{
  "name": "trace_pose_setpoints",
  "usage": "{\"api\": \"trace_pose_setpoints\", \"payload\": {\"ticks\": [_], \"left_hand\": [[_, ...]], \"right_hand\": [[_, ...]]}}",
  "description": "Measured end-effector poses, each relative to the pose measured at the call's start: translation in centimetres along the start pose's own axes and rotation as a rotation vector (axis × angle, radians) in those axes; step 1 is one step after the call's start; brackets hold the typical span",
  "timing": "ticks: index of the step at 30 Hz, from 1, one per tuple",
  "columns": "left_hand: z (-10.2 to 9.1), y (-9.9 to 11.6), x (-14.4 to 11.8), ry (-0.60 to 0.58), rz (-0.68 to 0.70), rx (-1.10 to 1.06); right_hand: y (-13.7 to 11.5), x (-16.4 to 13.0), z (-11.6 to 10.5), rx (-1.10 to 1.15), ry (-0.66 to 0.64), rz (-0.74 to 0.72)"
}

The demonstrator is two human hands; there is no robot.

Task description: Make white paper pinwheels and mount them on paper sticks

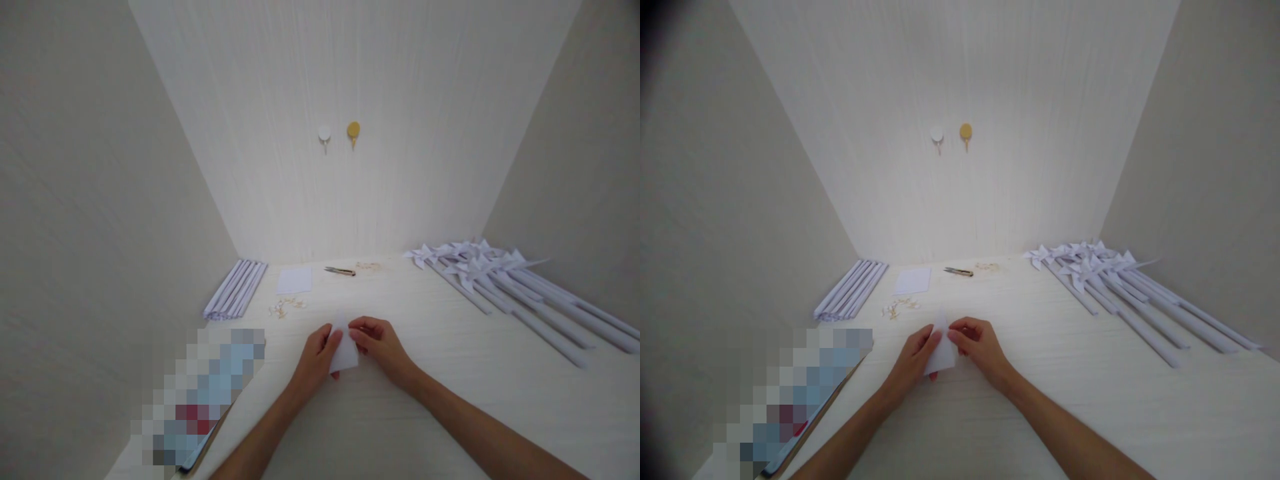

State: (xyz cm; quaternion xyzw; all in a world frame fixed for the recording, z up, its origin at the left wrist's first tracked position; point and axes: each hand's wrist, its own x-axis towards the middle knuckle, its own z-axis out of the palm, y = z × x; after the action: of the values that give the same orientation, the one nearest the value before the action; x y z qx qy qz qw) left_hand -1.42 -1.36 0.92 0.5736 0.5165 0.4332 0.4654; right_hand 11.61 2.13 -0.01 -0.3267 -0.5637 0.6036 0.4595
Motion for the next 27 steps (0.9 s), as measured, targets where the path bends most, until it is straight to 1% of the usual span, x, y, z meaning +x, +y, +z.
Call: {"api": "trace_pose_setpoints", "payload": {"ticks": [2, 4, 7, 12, 14, 19, 27], "left_hand": [[-0.1, 0.03, -0.22, -0.077, -0.032, 0.016], [0.01, 0.16, -0.53, -0.131, -0.041, 0.038], [0.28, 0.33, -0.93, -0.166, -0.035, 0.089], [0.29, 0.25, -1.02, -0.14, -0.016, 0.162], [0.22, 0.2, -1.0, -0.127, -0.013, 0.18], [0.22, 0.1, -1.06, -0.124, -0.015, 0.194], [0.17, -0.18, -1.07, -0.125, -0.009, 0.209]], "right_hand": [[-0.01, 0.08, -0.12, 0.075, 0.029, 0.031], [0.04, 0.05, -0.23, 0.143, 0.013, 0.044], [0.02, -0.1, -0.31, 0.2, -0.011, 0.042], [-0.23, -0.2, -0.2, 0.256, -0.02, 0.042], [-0.25, -0.2, -0.11, 0.265, -0.005, 0.049], [0.11, -0.11, -0.11, 0.246, 0.044, 0.052], [0.05, -0.14, -0.21, 0.199, 0.059, 0.013]]}}
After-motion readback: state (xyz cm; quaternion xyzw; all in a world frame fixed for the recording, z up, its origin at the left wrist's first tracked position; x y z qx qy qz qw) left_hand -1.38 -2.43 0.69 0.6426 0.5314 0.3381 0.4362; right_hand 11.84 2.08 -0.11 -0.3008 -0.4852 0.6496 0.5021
